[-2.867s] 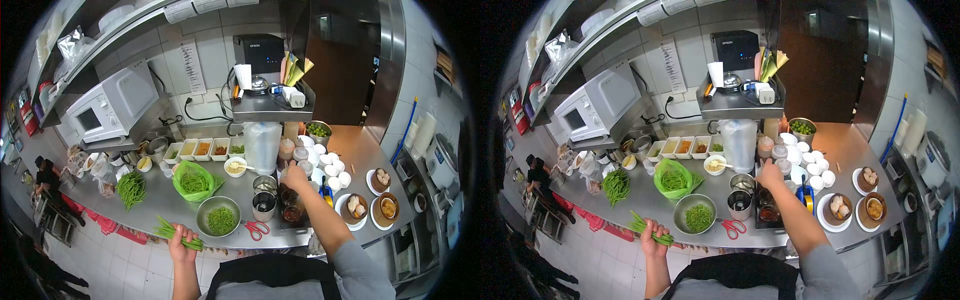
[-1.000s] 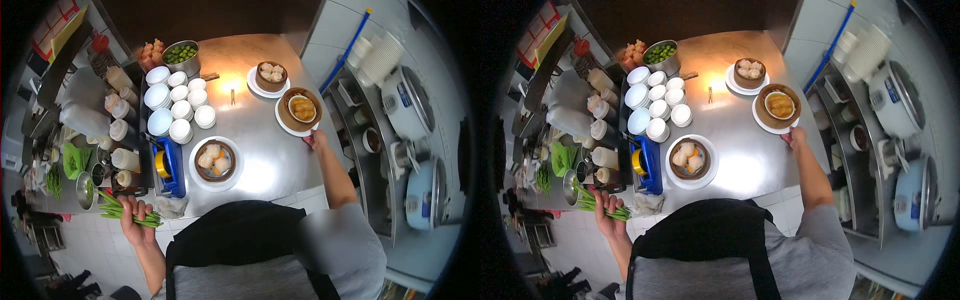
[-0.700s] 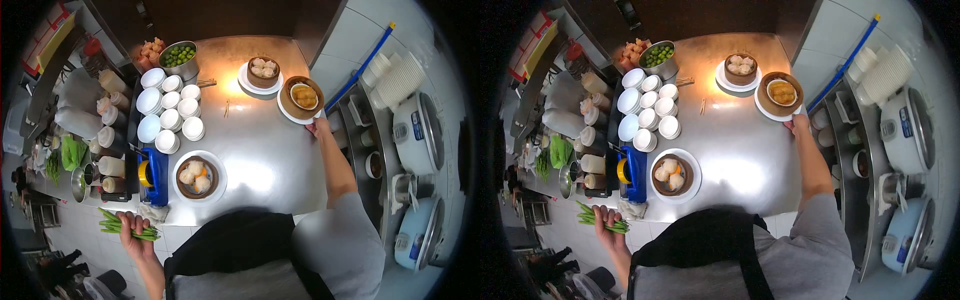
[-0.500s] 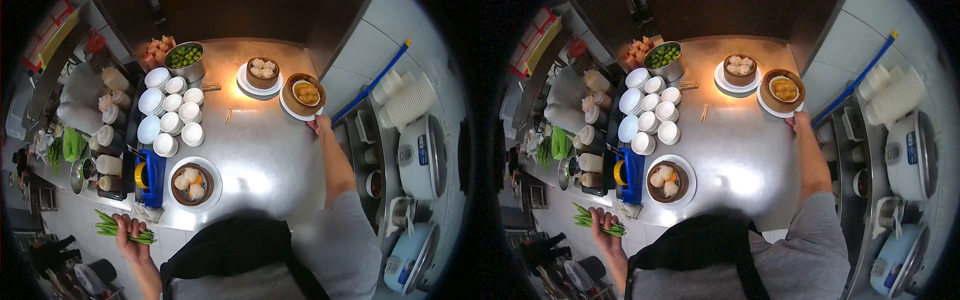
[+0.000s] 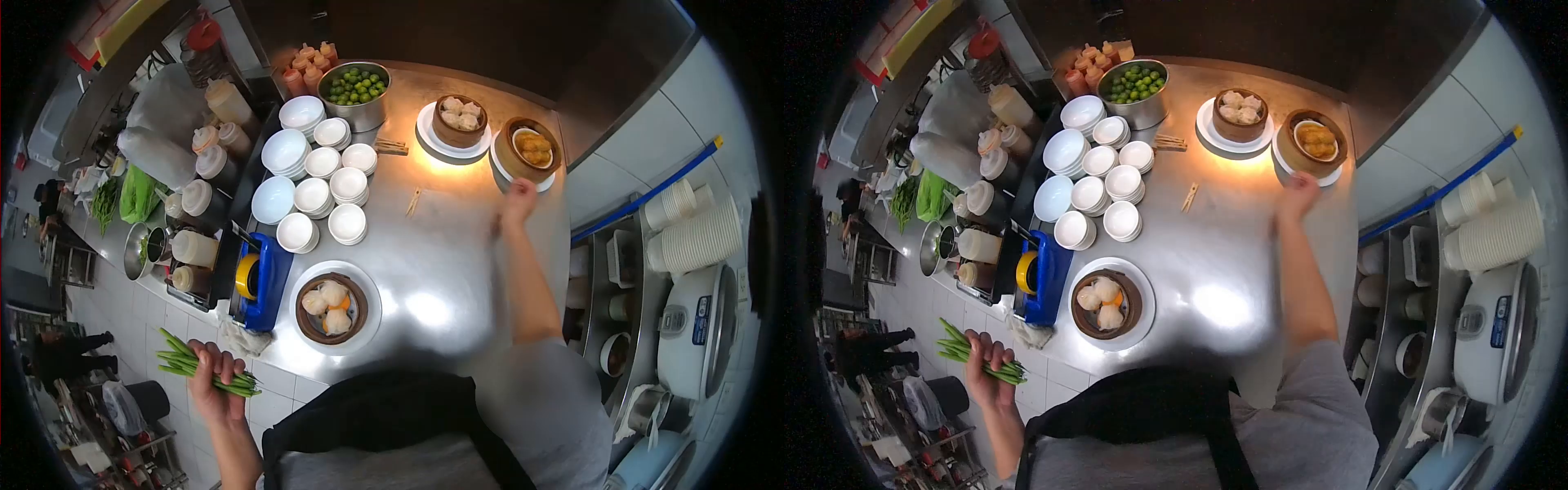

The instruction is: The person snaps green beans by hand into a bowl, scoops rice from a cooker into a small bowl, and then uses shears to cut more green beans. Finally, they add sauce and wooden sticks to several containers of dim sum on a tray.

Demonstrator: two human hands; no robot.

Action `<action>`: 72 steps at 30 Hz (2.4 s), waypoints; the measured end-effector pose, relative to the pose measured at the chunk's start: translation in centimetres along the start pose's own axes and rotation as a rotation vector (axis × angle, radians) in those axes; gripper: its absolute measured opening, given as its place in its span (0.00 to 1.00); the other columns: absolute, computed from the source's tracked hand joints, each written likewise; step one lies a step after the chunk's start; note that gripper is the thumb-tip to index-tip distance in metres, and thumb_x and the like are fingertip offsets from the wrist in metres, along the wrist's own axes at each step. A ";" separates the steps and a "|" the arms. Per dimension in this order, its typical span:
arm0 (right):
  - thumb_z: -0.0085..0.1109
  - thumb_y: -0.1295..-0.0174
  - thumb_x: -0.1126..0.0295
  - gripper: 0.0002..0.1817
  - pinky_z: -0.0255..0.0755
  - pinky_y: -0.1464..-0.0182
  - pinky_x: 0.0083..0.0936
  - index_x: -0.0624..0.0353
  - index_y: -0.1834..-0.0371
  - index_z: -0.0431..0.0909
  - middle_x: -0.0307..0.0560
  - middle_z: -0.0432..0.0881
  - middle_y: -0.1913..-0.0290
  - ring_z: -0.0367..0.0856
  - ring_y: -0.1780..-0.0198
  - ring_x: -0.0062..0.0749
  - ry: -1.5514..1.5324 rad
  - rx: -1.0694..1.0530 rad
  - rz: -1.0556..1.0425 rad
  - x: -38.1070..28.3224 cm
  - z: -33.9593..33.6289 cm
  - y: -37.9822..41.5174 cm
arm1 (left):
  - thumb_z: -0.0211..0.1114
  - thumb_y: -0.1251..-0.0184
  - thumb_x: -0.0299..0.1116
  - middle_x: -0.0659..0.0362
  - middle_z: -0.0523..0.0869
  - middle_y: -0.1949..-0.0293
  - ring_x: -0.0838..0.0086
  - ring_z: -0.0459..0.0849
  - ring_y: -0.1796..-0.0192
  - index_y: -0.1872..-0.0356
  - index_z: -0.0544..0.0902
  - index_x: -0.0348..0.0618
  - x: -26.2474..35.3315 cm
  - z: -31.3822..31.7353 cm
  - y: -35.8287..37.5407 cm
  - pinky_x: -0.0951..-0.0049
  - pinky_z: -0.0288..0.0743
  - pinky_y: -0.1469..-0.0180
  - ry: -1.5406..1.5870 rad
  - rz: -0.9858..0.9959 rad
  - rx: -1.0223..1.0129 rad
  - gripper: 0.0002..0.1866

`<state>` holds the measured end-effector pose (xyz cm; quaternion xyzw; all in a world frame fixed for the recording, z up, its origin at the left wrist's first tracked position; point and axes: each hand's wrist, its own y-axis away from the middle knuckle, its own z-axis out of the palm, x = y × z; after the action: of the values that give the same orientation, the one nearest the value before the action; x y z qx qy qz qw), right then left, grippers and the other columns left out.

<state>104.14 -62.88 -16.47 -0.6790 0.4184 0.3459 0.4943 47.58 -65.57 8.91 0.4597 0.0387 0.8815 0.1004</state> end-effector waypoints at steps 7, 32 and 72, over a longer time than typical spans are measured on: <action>0.53 0.48 0.70 0.14 0.66 0.51 0.32 0.52 0.57 0.80 0.47 0.73 0.58 0.70 0.52 0.41 0.376 -0.816 -0.819 -13.9 12.4 8.2 | 0.58 0.37 0.29 0.66 0.63 0.78 0.82 0.63 0.81 0.66 0.65 0.48 -0.1 -0.3 -0.3 0.76 0.67 0.70 0.021 0.017 0.044 0.08; 0.57 0.50 0.72 0.09 0.73 0.60 0.25 0.56 0.64 0.80 0.44 0.80 0.67 0.79 0.65 0.28 0.014 -1.204 -0.387 -16.5 12.1 -2.7 | 0.59 0.37 0.31 0.65 0.64 0.79 0.82 0.64 0.82 0.66 0.65 0.48 -3.3 2.7 -3.5 0.75 0.66 0.72 -0.093 -0.036 0.068 0.09; 0.55 0.50 0.70 0.14 0.68 0.48 0.34 0.56 0.58 0.79 0.55 0.77 0.58 0.74 0.53 0.50 0.225 -1.070 -0.734 -12.8 17.5 4.8 | 0.64 0.44 0.30 0.64 0.68 0.80 0.78 0.68 0.82 0.69 0.68 0.48 1.4 0.0 1.2 0.69 0.69 0.71 -0.007 0.091 0.148 0.11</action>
<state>93.52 -43.95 -11.79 -0.9616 -0.0209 0.2422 0.1276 46.66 -66.45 10.26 0.4703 0.0825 0.8783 0.0260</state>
